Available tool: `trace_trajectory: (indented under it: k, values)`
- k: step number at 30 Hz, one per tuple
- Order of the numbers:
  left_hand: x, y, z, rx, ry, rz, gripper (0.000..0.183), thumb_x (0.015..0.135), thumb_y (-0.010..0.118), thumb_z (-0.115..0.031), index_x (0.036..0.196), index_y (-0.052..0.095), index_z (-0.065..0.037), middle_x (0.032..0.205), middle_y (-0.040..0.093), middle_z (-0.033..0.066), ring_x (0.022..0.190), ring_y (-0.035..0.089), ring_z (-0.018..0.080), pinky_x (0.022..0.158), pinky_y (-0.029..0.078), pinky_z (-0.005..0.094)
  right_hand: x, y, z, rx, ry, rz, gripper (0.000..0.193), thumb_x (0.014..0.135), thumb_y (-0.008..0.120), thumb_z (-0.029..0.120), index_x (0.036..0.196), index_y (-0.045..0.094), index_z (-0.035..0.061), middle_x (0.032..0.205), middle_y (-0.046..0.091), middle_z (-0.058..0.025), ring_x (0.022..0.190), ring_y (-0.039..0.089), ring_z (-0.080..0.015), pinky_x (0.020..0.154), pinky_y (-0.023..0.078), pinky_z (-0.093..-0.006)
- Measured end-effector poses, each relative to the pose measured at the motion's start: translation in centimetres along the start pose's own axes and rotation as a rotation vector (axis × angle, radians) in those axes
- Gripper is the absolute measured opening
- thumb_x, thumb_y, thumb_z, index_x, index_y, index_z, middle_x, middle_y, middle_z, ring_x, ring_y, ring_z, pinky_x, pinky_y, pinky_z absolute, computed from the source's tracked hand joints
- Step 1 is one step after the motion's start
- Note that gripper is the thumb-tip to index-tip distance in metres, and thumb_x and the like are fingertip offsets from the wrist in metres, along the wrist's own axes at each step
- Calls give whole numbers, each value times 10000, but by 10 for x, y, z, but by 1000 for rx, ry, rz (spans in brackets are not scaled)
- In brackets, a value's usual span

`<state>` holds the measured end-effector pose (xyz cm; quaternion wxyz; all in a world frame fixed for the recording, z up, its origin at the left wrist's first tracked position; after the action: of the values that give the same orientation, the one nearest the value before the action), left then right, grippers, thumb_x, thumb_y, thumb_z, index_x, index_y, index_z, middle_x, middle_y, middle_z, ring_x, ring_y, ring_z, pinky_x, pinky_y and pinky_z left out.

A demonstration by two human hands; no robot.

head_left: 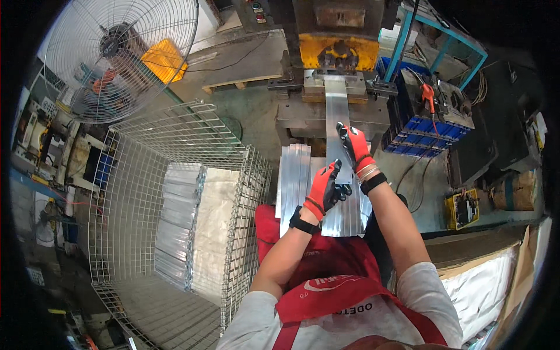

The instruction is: Picking up metal sheets, inserting them into a stamping machine for processing, and moving finished parts into a storage bin.

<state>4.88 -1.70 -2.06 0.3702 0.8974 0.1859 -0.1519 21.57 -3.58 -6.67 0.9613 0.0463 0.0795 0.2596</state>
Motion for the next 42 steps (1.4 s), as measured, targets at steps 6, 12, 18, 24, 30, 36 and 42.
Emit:
trace_trajectory:
  k: [6, 12, 18, 24, 30, 36, 42]
  values:
    - [4, -2, 0, -23, -33, -20, 303, 801, 541, -405, 919, 464, -136, 636, 544, 47, 460, 574, 186, 318, 379, 236, 2, -1, 0, 45, -28, -15, 159, 805, 558, 168, 827, 615, 21, 726, 537, 61, 626, 469, -44, 564, 380, -211]
    - [6, -5, 1, -17, 4, 32, 271, 826, 506, -391, 912, 469, -137, 657, 521, 33, 456, 567, 181, 322, 388, 241, 14, -1, -9, 15, -72, 26, 174, 816, 547, 228, 760, 604, 74, 684, 510, 75, 591, 430, -39, 524, 344, -213]
    - [-4, -7, 10, -125, 63, 214, 257, 846, 474, -380, 869, 458, -125, 608, 562, 75, 447, 566, 184, 359, 412, 246, -40, 3, 36, 78, -80, -28, 219, 841, 506, 258, 800, 586, 58, 662, 490, 58, 596, 408, -44, 525, 328, -226]
    - [-81, -26, 28, 185, -54, 150, 319, 857, 451, -390, 924, 494, -81, 665, 593, 114, 491, 566, 137, 415, 421, 243, -95, -16, 17, 249, -174, 298, 349, 854, 490, 218, 1079, 509, -48, 1071, 554, -105, 996, 523, -174, 854, 380, -266]
    - [-121, -54, 35, 954, 129, -102, 530, 743, 635, -307, 1143, 430, -25, 966, 568, 118, 793, 559, 141, 682, 461, 276, -134, -29, -26, 96, 121, 107, 178, 803, 576, 209, 792, 590, 32, 658, 493, 47, 568, 448, -60, 506, 356, -218]
    - [-124, -45, 36, 1562, 181, -255, 979, 576, 647, -551, 1260, 247, 24, 1085, 489, 229, 864, 563, 334, 708, 458, 389, -166, 9, -27, -99, 238, 76, 280, 746, 649, 235, 590, 447, 120, 549, 386, 78, 456, 313, -38, 408, 254, -218]
    - [-111, -57, 44, 1662, 72, -290, 1038, 588, 588, -602, 1243, 213, 110, 998, 524, 238, 821, 572, 329, 688, 463, 383, -167, 20, -25, -143, 246, 220, 218, 766, 624, 244, 851, 588, 46, 653, 486, 48, 550, 384, -45, 488, 317, -206]
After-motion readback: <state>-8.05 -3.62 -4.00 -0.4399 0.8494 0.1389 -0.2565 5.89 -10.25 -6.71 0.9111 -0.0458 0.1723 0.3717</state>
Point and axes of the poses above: each hand's wrist, its own x-axis towards the middle knuckle, its own y-axis out of the palm, z = x × y, the point moved 3 cm from there along x, towards the middle knuckle
